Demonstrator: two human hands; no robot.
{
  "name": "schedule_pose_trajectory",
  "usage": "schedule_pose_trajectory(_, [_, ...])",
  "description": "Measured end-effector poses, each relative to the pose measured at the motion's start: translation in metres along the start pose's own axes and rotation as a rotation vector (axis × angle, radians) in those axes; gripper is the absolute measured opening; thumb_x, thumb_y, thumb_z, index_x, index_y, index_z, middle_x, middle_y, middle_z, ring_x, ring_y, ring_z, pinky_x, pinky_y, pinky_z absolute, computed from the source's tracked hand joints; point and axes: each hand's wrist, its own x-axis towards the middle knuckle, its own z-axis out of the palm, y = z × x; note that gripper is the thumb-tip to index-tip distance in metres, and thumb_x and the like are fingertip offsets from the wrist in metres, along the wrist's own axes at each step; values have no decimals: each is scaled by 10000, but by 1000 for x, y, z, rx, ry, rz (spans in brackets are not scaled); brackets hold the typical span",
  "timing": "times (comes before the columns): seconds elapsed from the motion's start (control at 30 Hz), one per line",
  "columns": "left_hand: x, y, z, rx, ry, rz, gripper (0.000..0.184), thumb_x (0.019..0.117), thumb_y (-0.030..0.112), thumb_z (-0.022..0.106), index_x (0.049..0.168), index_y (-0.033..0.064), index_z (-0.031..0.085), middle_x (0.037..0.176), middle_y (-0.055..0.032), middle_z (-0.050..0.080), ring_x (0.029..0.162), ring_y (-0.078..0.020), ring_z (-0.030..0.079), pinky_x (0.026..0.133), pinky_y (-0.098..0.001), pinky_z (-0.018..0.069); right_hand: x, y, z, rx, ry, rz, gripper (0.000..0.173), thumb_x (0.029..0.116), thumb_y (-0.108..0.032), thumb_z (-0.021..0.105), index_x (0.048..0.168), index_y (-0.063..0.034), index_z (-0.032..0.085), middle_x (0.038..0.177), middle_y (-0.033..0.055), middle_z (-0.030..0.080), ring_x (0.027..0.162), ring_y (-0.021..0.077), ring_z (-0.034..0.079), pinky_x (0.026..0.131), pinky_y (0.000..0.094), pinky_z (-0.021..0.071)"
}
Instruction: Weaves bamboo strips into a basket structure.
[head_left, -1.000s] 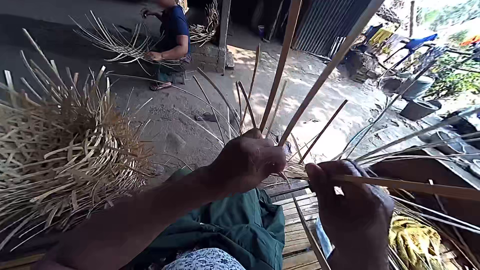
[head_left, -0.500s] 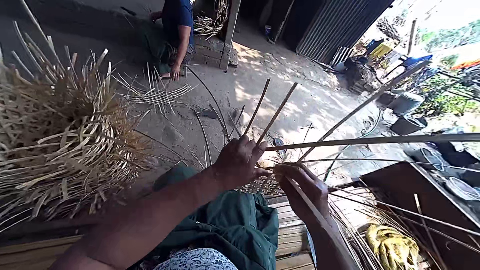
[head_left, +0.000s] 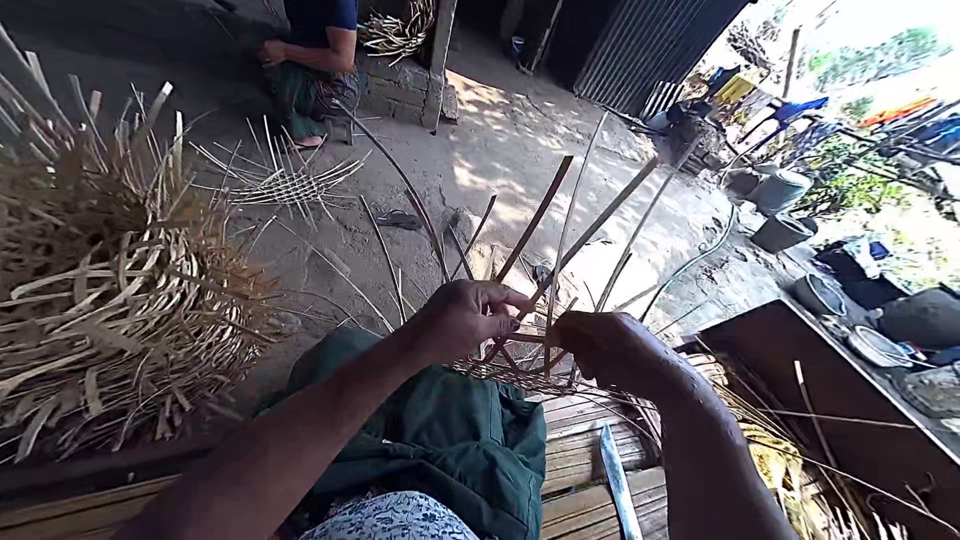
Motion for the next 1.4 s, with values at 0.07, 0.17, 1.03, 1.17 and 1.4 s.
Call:
schedule_pose_trajectory(0.07, [0, -7, 1, -149, -72, 35, 117, 952, 42, 681, 1055, 68, 731, 991, 23, 733, 828, -9, 644, 766, -208, 536, 7, 9, -4, 193, -120, 28, 251, 1084, -235, 512, 1061, -58, 690, 638, -36, 554, 500, 28, 528, 494, 211, 481])
schedule_pose_trajectory(0.17, [-4, -12, 6, -91, 29, 163, 143, 947, 49, 694, 1080, 70, 742, 964, 13, 710, 784, -22, 637, 732, -206, 551, 11, 16, 0, 301, -157, 67, 242, 1069, -260, 543, 1006, -78, 688, 581, -58, 524, 447, 12, 482, 443, 180, 423])
schedule_pose_trajectory(1.03, [0, -15, -2, 588, 306, 203, 279, 811, 234, 857, 946, 65, 681, 810, -50, 662, 813, -220, 622, 741, -413, 527, 29, -58, 89, -462, 888, 66, 131, 931, -151, 687, 950, -44, 761, 801, 160, 697, 682, 345, 709, 526, 482, 540])
schedule_pose_trajectory(1.17, [-6, -20, -10, 470, 248, 154, 293, 822, 222, 856, 960, 45, 669, 854, -62, 673, 841, -202, 634, 784, -410, 536, 32, -69, 73, -268, 609, 113, 186, 977, -196, 641, 1020, -65, 765, 968, 185, 728, 891, 395, 717, 709, 583, 552])
schedule_pose_trajectory(1.4, [-8, -25, -10, 397, 205, 162, 216, 818, 142, 805, 918, 25, 653, 845, -64, 666, 829, -174, 632, 778, -365, 540, 65, -16, 45, 297, 189, 9, 223, 1029, -201, 593, 953, -15, 690, 766, 36, 632, 619, 89, 558, 623, 309, 503])
